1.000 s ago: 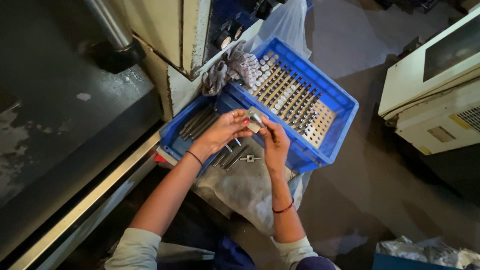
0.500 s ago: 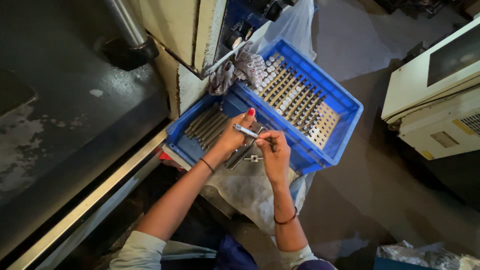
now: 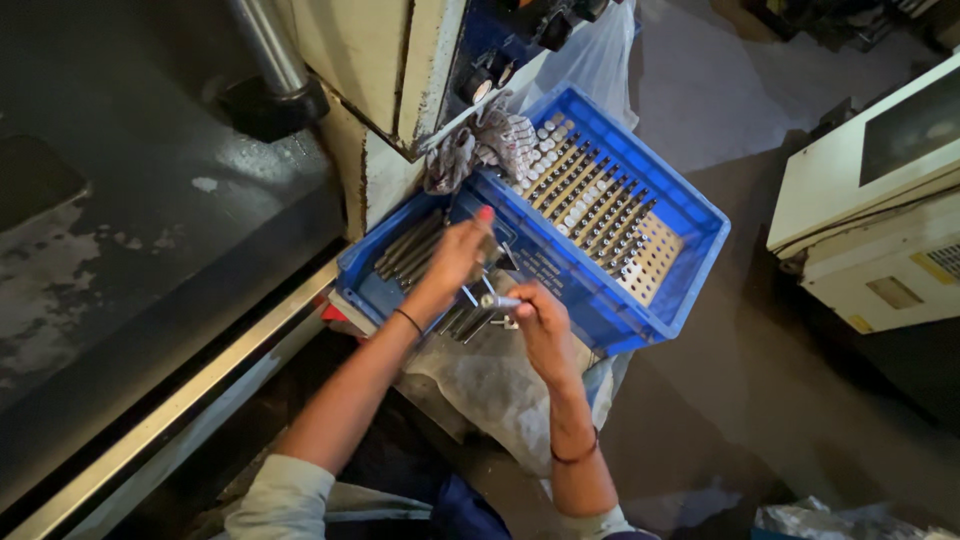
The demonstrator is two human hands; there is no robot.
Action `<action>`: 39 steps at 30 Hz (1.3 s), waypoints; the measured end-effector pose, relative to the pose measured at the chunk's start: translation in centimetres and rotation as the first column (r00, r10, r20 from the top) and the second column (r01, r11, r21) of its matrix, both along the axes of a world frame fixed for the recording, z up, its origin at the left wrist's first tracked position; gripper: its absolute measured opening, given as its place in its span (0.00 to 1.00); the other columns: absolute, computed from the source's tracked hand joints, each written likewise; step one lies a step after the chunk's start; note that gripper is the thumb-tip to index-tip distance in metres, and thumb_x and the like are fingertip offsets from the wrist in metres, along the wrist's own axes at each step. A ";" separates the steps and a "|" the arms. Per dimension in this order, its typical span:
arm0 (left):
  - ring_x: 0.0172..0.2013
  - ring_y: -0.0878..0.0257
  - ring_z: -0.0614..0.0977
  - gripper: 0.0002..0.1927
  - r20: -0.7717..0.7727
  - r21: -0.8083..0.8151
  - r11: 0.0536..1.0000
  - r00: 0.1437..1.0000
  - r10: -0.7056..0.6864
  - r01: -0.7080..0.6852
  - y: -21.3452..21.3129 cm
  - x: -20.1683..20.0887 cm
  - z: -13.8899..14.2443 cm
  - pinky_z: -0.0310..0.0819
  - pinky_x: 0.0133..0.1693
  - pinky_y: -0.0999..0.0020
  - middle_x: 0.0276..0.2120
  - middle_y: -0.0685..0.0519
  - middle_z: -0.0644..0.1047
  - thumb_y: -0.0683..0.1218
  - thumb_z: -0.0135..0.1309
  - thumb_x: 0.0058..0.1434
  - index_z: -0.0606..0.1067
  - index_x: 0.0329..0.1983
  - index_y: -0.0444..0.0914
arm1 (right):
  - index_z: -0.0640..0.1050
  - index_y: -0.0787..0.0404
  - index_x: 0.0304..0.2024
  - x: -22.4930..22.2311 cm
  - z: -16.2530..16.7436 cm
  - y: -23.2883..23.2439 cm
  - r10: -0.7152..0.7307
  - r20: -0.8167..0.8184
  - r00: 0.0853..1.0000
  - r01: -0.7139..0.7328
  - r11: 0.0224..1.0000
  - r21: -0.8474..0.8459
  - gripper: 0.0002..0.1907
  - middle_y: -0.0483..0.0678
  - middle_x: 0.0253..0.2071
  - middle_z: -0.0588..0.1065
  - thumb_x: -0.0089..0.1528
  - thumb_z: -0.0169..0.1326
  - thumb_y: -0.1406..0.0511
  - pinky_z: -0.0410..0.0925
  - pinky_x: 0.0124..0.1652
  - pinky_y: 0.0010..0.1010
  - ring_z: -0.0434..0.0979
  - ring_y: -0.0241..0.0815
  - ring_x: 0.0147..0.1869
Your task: The person operates a CNC machine, inserting and removing metal rods from the spindle and adjusting the control panel. They handle multiple metal rods and tools from a blue crate, repeatedly opening and closing the machine door while making adjustments.
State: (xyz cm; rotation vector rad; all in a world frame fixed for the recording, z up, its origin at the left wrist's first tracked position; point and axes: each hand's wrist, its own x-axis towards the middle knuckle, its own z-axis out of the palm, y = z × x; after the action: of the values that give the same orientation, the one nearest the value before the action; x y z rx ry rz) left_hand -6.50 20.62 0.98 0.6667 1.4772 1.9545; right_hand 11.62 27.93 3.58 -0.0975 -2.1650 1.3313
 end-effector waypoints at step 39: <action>0.20 0.70 0.72 0.34 -0.262 -0.022 0.998 0.963 0.059 -0.067 -0.2 -0.4 -2.5 0.67 0.24 0.71 0.18 0.57 0.72 0.69 0.44 0.69 0.72 0.24 0.37 | 0.71 0.63 0.32 -4.0 -3.3 0.2 -0.099 0.220 0.970 0.115 0.992 -0.059 0.19 0.41 0.24 0.72 0.73 0.46 0.57 0.65 0.27 0.23 0.70 0.29 0.25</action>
State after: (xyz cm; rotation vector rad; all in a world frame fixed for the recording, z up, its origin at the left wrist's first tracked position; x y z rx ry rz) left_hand -6.94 20.38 -1.56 0.9019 1.7001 1.9446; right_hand 7.62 28.18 0.30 -0.4001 -2.2544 1.3908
